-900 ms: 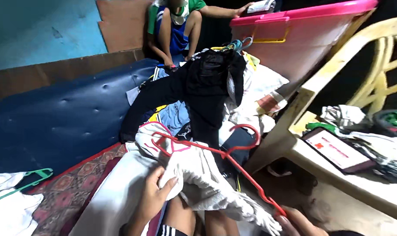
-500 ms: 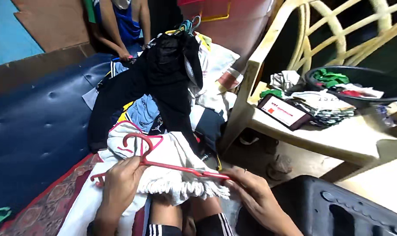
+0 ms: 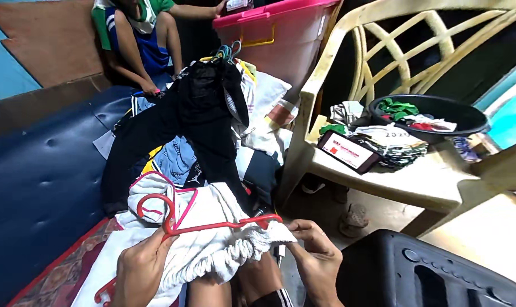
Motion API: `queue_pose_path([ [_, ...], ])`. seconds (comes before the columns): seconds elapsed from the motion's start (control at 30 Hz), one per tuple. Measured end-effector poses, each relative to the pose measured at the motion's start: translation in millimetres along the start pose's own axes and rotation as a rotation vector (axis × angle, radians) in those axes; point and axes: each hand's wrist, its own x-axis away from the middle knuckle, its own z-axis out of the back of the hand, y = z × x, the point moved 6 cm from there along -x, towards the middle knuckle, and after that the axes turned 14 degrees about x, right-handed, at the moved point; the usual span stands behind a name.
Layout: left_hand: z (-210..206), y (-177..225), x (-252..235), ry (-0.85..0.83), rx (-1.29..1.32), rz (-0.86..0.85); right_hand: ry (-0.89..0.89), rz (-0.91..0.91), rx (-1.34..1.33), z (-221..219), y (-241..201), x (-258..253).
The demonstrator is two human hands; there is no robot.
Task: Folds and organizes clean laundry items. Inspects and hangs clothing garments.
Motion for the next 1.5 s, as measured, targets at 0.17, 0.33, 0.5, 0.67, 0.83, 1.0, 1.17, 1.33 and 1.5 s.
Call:
queue_pose_path([
  [0.17,4,11,-4,-0.044,-0.070,-0.045,-0.147,-0.234,-0.238,1,12,1],
  [0.33,7,14,-13,-0.074,-0.110,-0.114,-0.677,-0.395,-0.649,-6,20,3],
  [0.5,6,5,-19,-0.140,-0.024,-0.124,-0.891,-0.414,-0.651,-6,31,12],
  [0.67,5,-5,-19,-0.299,0.300,-0.055,-0.242,-0.347,-0.195,10,25,1],
  [0.83,12,9,-22,-0.283,0.186,-0.099,0.020,0.001,-0.011,3,7,6],
  [1.0,16,14,-25,-0.171,0.029,-0.021,-0.124,0.311,0.177,-4,-25,25],
  [1.17,15,27,-28,-0.029,0.035,-0.188,-0.316,0.527,0.301,-5,-57,36],
  [1.33,35,55,-59,0.127,0.066,-0.440,-0.517,0.610,0.575,-7,-87,-59],
  [1.5,87,71,-134,0.298,0.048,-0.455,-0.582,0.711,0.535,-35,-137,-140],
])
